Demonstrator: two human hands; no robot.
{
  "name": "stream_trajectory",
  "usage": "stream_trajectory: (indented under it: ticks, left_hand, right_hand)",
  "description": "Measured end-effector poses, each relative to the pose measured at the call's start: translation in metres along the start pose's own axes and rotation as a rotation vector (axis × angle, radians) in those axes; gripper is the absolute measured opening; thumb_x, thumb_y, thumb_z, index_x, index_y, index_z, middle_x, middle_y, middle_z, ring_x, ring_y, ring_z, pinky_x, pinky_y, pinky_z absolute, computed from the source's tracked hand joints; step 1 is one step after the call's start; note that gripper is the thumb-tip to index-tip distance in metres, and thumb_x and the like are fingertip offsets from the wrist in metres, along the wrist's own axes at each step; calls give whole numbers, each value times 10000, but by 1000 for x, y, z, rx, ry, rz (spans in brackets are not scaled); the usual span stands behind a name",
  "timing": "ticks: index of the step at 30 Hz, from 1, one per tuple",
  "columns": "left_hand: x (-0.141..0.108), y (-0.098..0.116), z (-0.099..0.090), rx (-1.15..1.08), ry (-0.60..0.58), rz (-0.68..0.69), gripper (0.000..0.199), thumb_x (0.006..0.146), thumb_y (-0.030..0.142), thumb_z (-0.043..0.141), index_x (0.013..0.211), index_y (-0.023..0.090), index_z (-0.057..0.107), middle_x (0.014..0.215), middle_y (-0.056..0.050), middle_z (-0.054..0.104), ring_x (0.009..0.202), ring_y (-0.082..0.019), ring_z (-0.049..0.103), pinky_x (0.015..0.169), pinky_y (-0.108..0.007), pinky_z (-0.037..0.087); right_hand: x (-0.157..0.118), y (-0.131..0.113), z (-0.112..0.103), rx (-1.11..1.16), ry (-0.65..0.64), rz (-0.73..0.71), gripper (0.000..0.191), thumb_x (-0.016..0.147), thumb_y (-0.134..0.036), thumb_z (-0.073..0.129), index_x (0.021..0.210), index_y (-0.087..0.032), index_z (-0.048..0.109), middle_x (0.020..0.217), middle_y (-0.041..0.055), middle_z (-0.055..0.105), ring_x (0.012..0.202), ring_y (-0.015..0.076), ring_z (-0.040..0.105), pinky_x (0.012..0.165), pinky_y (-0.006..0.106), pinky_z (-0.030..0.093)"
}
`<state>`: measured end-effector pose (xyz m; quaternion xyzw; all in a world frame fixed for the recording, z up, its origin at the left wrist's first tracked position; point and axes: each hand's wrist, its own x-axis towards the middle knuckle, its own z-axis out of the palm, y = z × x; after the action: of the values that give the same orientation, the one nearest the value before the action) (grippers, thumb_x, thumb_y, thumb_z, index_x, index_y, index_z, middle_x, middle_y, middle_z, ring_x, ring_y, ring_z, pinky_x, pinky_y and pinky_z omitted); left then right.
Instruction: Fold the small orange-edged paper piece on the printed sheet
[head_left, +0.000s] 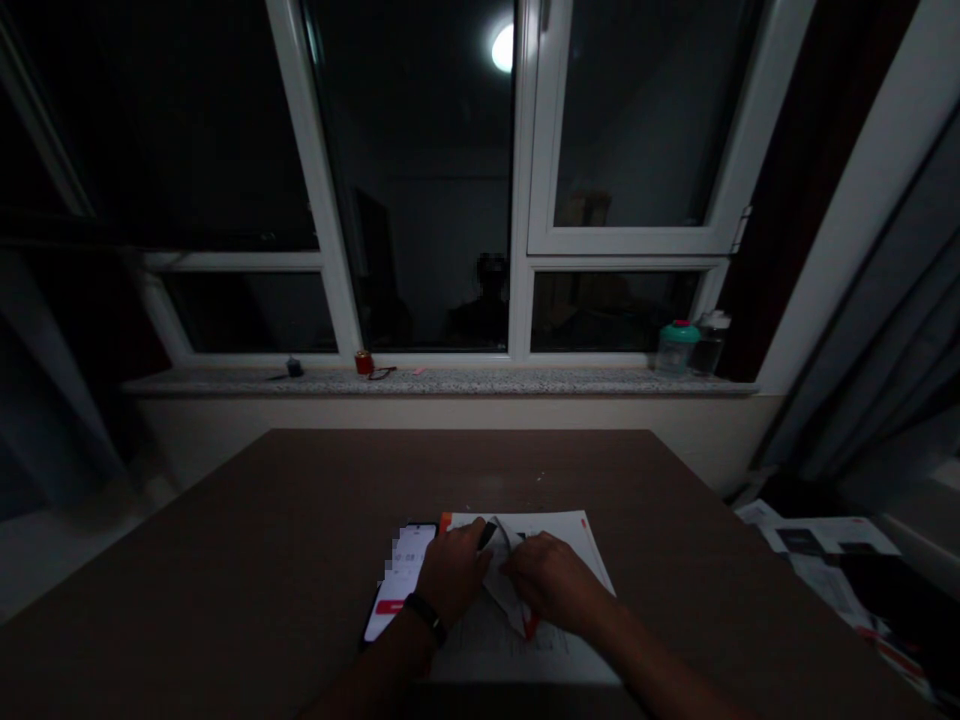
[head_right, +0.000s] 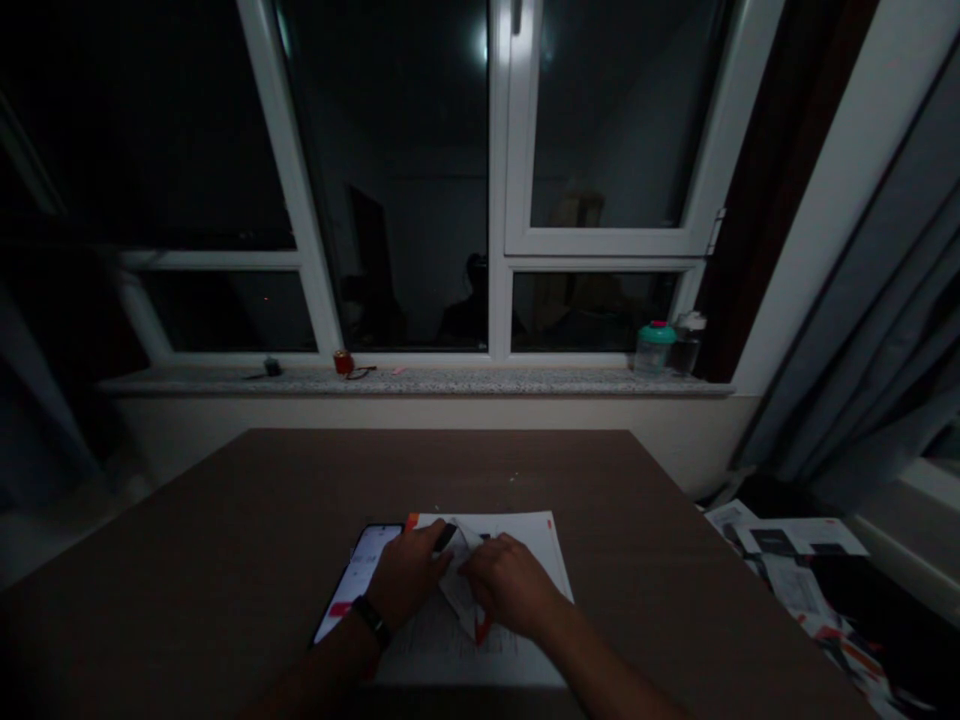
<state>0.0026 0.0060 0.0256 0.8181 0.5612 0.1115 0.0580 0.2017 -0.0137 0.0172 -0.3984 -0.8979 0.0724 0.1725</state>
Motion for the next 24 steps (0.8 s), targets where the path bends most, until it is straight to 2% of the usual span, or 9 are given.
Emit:
stream_trajectory:
  ticks: [3,8,15,20,24]
  left_hand:
    - [0,1,-2,3,6,-5,281,931,252,497,1209,214,519,1113,-93,686,1045,-266,641,833,-356,447]
    - [-3,4,-7,-12,-32,-16,305,872,247,547,1175,219,521,1085,-80,687,1054,-275,636,841,-350,448]
    - [-1,1,-1,26,-54,-45,481,865,188,552,1334,196,445,1190,-94,663,1121,-250,606,884,-325,433]
    - [2,1,-1,26,-43,-68,389,892,169,518,1279,214,499,1127,-69,687,1064,-242,632,841,-317,441]
    - [2,1,-2,24,-18,-77,402,891,153,519,1286,222,496,1176,-69,672,1083,-241,623,856,-322,442]
  right_hand:
    - [0,-2,0,-8,-12,-14,302,873,-127,502,1075,-245,692,996,28,733,941,190,638,857,306,382]
    - [0,-3,0,-30,-18,-12,297,864,-115,503,1064,-238,685,987,28,727,940,186,631,852,300,384]
    - [0,-4,1,-54,-31,-23,273,872,-136,505,1049,-228,690,960,35,721,914,183,625,844,299,383]
    - [1,-12,-1,-82,-86,-19,231,883,-161,503,995,-225,695,939,37,709,900,187,619,832,300,379]
    - [2,-15,-2,-108,-96,-5,217,878,-171,516,987,-230,694,946,38,699,902,198,608,821,303,376]
